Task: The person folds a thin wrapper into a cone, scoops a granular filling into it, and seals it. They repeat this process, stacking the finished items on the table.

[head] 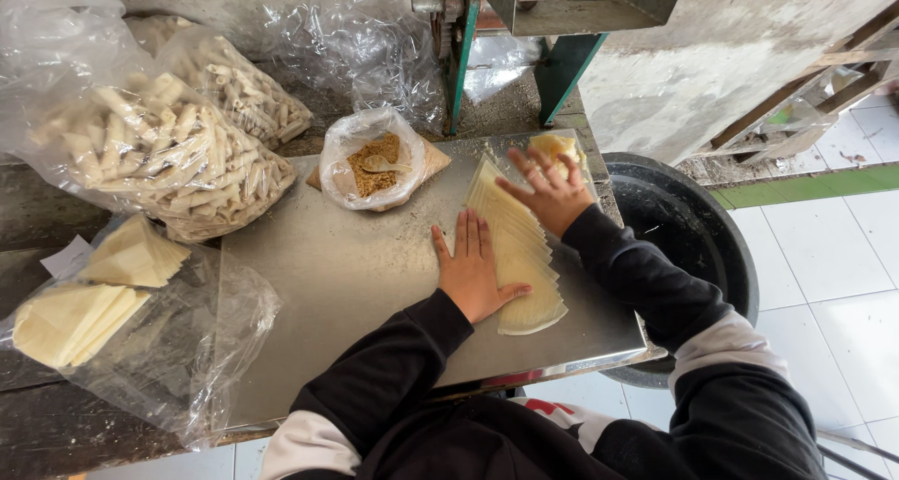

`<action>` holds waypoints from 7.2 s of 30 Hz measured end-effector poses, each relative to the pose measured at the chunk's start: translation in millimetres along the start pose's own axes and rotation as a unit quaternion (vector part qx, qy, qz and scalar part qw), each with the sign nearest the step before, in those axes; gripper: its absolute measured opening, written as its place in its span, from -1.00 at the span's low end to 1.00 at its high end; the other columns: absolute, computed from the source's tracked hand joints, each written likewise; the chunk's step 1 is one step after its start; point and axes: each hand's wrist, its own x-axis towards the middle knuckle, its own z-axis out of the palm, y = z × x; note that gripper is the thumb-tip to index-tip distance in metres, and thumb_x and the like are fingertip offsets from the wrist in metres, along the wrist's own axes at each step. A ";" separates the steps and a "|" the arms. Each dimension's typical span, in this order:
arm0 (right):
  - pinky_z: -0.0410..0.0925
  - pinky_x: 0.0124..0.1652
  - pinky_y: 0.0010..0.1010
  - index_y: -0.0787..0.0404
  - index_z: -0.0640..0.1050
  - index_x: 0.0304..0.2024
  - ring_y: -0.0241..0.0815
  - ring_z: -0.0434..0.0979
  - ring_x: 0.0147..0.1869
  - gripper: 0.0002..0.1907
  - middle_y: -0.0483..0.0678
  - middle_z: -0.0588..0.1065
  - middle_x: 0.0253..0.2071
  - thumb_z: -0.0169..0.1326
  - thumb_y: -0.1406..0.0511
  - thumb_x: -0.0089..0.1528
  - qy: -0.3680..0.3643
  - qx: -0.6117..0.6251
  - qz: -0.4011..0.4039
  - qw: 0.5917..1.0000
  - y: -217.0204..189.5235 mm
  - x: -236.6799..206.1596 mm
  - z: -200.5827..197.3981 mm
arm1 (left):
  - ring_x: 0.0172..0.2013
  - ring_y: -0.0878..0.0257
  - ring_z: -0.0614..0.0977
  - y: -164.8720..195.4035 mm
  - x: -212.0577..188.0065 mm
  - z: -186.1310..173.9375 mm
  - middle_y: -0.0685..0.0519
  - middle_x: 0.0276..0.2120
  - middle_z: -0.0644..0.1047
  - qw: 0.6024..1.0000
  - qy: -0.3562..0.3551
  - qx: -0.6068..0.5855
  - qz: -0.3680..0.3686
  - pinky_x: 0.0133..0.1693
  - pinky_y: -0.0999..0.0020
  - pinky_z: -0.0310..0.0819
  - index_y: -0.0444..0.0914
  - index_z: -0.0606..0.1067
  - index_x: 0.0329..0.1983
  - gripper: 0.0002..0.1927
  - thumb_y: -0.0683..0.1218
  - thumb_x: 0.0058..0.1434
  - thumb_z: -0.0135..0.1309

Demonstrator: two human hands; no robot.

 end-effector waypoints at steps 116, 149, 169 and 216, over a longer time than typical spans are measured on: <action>-0.07 0.34 -0.01 -0.27 0.73 -0.17 0.02 0.14 0.45 -0.20 -0.14 0.33 0.37 -0.07 0.67 -0.19 -0.143 0.485 0.113 0.855 -71.2 -109.7 -106.1 | 0.44 -0.16 0.07 16.6 -71.6 6.4 -0.19 0.37 0.17 0.986 0.103 -0.126 0.035 0.18 -0.66 -0.10 -0.18 0.01 0.50 0.11 0.15 0.00 0.36; 0.30 -0.04 -0.26 0.19 0.54 -0.14 -0.10 0.53 -0.10 -0.72 -0.06 0.53 -0.19 0.28 0.28 0.13 0.054 0.412 0.182 0.891 -110.2 -131.6 -113.4 | -0.23 0.23 0.55 26.8 -89.2 -11.7 0.18 -0.32 0.51 0.952 0.238 -0.153 0.115 -0.09 0.17 0.21 -0.10 0.49 -0.29 -0.92 -0.16 0.23 0.15; 0.26 0.00 -0.15 0.07 0.57 -0.16 -0.07 0.59 -0.13 -0.81 -0.16 0.60 -0.30 0.22 0.36 0.16 0.082 0.376 0.072 0.920 -106.0 37.1 -137.4 | -0.22 0.19 0.57 -130.1 -86.2 -108.9 0.14 -0.39 0.48 0.947 0.310 -0.034 0.079 -0.01 0.09 0.24 -0.09 0.49 -0.36 -0.91 -0.17 0.22 0.11; 0.43 -0.35 -0.36 0.23 0.68 -0.35 -0.15 0.57 -0.48 -0.85 0.03 0.57 -0.51 0.07 0.40 0.17 0.146 0.520 0.280 0.793 -89.2 194.9 -88.0 | -0.22 -0.07 0.59 -134.6 -91.3 -35.8 -0.11 -0.25 0.51 0.962 0.125 -0.153 -0.190 -0.27 0.04 0.51 -0.25 0.46 -0.30 -0.65 0.07 0.13 0.30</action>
